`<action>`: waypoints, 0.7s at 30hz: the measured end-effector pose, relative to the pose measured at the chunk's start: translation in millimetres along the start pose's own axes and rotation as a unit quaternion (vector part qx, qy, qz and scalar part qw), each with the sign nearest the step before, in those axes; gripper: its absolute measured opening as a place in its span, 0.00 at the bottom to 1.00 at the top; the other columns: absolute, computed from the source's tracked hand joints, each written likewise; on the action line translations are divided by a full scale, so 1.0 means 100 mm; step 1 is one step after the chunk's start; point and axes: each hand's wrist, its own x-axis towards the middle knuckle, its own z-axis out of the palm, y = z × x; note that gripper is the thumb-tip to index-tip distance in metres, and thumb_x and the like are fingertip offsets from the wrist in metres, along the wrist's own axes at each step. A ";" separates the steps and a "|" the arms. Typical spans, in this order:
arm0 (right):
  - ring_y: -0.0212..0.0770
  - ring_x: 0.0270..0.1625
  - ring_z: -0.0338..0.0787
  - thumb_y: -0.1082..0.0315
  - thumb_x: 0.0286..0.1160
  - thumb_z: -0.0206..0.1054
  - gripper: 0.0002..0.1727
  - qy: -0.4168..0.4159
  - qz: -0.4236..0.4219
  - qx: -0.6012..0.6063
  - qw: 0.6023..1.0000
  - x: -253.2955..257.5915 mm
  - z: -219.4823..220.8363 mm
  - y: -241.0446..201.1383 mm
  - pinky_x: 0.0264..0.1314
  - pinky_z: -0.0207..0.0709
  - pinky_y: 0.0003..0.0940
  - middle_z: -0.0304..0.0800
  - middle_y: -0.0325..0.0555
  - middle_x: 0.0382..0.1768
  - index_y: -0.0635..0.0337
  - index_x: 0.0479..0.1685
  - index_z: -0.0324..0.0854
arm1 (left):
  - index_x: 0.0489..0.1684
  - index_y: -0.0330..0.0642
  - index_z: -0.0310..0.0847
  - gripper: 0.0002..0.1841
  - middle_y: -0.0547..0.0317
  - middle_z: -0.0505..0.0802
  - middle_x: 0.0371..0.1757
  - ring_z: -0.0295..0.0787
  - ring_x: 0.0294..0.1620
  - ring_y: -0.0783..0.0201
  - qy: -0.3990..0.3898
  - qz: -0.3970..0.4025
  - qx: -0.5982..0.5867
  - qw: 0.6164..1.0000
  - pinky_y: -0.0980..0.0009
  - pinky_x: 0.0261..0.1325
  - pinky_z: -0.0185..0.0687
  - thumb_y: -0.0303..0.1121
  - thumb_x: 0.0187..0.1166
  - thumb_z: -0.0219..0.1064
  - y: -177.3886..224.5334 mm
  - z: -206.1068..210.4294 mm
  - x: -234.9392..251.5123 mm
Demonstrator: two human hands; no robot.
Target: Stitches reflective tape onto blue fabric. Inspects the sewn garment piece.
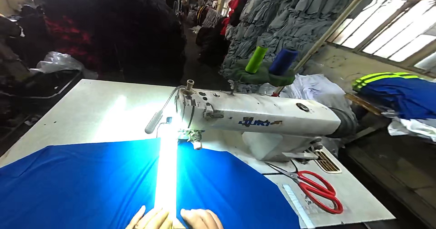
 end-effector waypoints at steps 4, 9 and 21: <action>0.50 0.65 0.90 0.58 0.83 0.65 0.14 -0.007 0.013 0.004 1.000 0.29 0.02 0.23 0.72 0.79 0.50 0.93 0.47 0.61 0.45 0.58 0.94 | 0.72 0.40 0.83 0.21 0.47 0.87 0.75 0.80 0.79 0.47 -0.028 -0.016 -0.021 0.999 0.37 0.84 0.62 0.40 0.88 0.61 -0.19 -0.05 0.29; 0.48 0.69 0.88 0.56 0.82 0.63 0.15 -0.007 -0.009 -0.026 1.000 0.64 0.07 0.53 0.71 0.80 0.49 0.92 0.41 0.66 0.40 0.58 0.94 | 0.76 0.41 0.80 0.24 0.51 0.84 0.79 0.76 0.83 0.49 -0.052 -0.014 0.002 0.999 0.35 0.86 0.57 0.45 0.88 0.58 -0.47 -0.04 0.65; 0.47 0.78 0.81 0.52 0.85 0.58 0.20 -0.044 0.036 0.007 0.998 1.08 -0.04 0.77 0.80 0.73 0.49 0.89 0.40 0.71 0.39 0.67 0.90 | 0.84 0.53 0.73 0.28 0.63 0.76 0.86 0.65 0.90 0.60 -0.071 -0.025 0.032 0.997 0.46 0.92 0.50 0.51 0.91 0.45 -0.98 -0.05 1.31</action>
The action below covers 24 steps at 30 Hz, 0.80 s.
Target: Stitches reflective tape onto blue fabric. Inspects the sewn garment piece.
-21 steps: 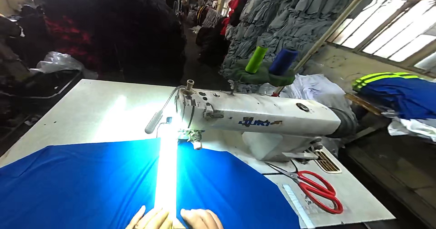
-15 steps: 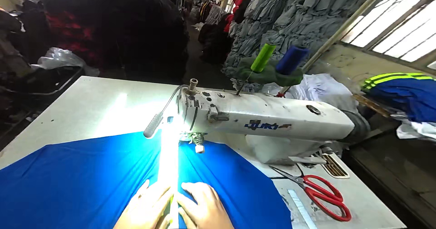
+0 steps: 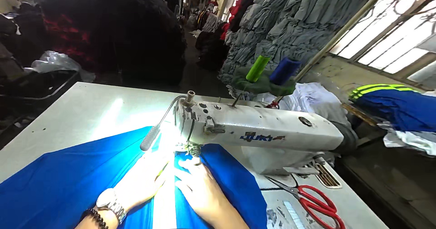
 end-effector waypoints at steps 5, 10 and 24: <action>0.37 0.48 0.91 0.65 0.82 0.60 0.12 0.307 -0.051 -0.059 0.948 -0.33 -1.16 0.26 0.55 0.85 0.33 0.94 0.45 0.41 0.57 0.48 0.90 | 0.89 0.52 0.65 0.29 0.61 0.68 0.92 0.56 0.93 0.51 -0.065 -0.020 -0.019 0.997 0.42 0.92 0.42 0.51 0.94 0.39 0.17 -0.27 0.01; 0.79 0.75 0.75 0.60 0.90 0.55 0.26 0.304 0.233 -0.164 0.909 -0.21 -2.60 1.52 0.75 0.65 0.76 0.77 0.80 0.70 0.74 0.74 0.75 | 0.87 0.51 0.68 0.29 0.61 0.71 0.90 0.60 0.92 0.51 -0.044 -0.012 -0.013 0.999 0.43 0.91 0.43 0.52 0.93 0.40 0.15 -0.20 0.00; 0.58 0.70 0.85 0.71 0.83 0.55 0.21 0.352 0.175 -0.027 0.919 -1.02 -1.60 0.90 0.73 0.78 0.48 0.84 0.72 0.66 0.79 0.67 0.78 | 0.60 0.39 0.89 0.18 0.41 0.94 0.58 0.90 0.65 0.42 0.210 -0.076 0.066 0.973 0.47 0.69 0.80 0.38 0.89 0.55 0.40 -0.28 -0.57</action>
